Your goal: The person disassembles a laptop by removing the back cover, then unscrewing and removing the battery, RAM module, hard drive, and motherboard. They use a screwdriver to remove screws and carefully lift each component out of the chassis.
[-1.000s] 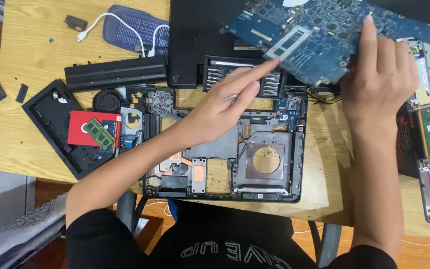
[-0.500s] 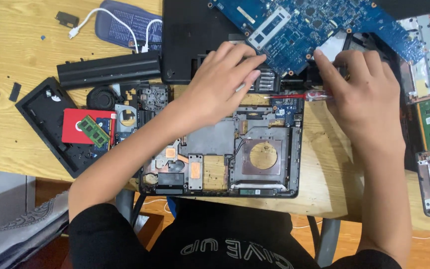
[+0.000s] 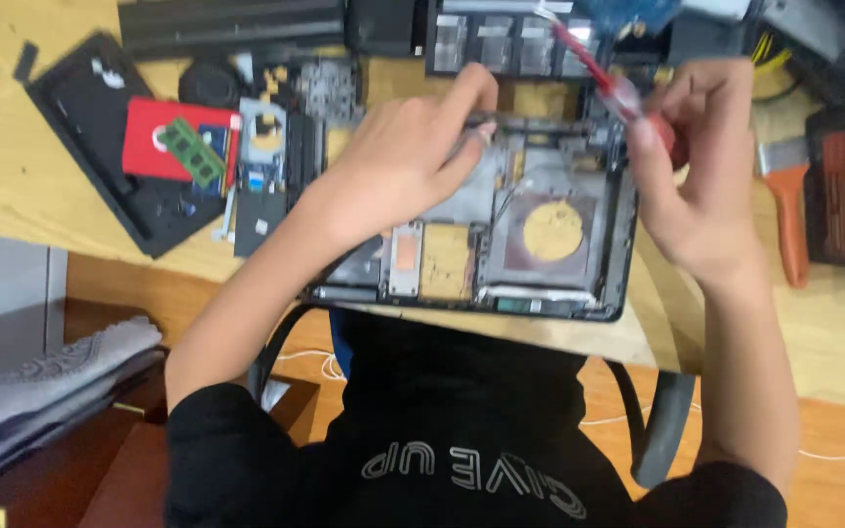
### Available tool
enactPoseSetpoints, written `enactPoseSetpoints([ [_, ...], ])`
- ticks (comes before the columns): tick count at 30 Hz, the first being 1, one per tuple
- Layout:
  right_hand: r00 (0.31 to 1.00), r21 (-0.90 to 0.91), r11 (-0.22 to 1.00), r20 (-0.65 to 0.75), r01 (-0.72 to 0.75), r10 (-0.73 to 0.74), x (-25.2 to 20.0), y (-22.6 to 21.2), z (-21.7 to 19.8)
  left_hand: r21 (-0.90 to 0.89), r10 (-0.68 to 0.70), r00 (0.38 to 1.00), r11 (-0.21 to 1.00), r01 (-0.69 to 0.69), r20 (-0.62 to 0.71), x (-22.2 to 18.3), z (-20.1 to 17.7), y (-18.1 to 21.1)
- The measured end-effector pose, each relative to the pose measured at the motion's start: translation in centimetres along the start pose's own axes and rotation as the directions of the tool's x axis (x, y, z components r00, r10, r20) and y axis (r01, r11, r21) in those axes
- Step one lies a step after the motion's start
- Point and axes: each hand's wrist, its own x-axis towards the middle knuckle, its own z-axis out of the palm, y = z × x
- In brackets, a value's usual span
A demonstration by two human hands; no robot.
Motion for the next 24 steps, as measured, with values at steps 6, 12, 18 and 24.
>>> enactPoseSetpoints([
  [6, 0.979, 0.182, 0.971, -0.157, 0.156, -0.128, 0.6, -6.0, 2.1, -0.174, -0.188, 0.977, 0.964, 0.203, 0.099, -5.5, -1.8, 3.0],
  [12, 0.948, 0.226, 0.940, -0.249, 0.254, -0.196, -1.1, -2.2, 2.6, 0.243, 0.141, 0.984, 0.964, -0.111, -0.110, -12.7, 2.6, 1.3],
  [18, 0.835, 0.159, 0.832, -0.266, 0.531, -0.482, 1.0, 2.0, 4.5, 0.435, 0.268, 0.939, 0.887, -0.154, -0.215, -15.9, 4.8, 0.8],
  [24, 0.858, 0.233, 0.841, -0.300, 0.489, -0.416, 0.5, 6.4, 6.0, 0.579, 0.489, 0.858, 0.750, -0.319, -0.160, -15.3, 6.4, 0.2],
])
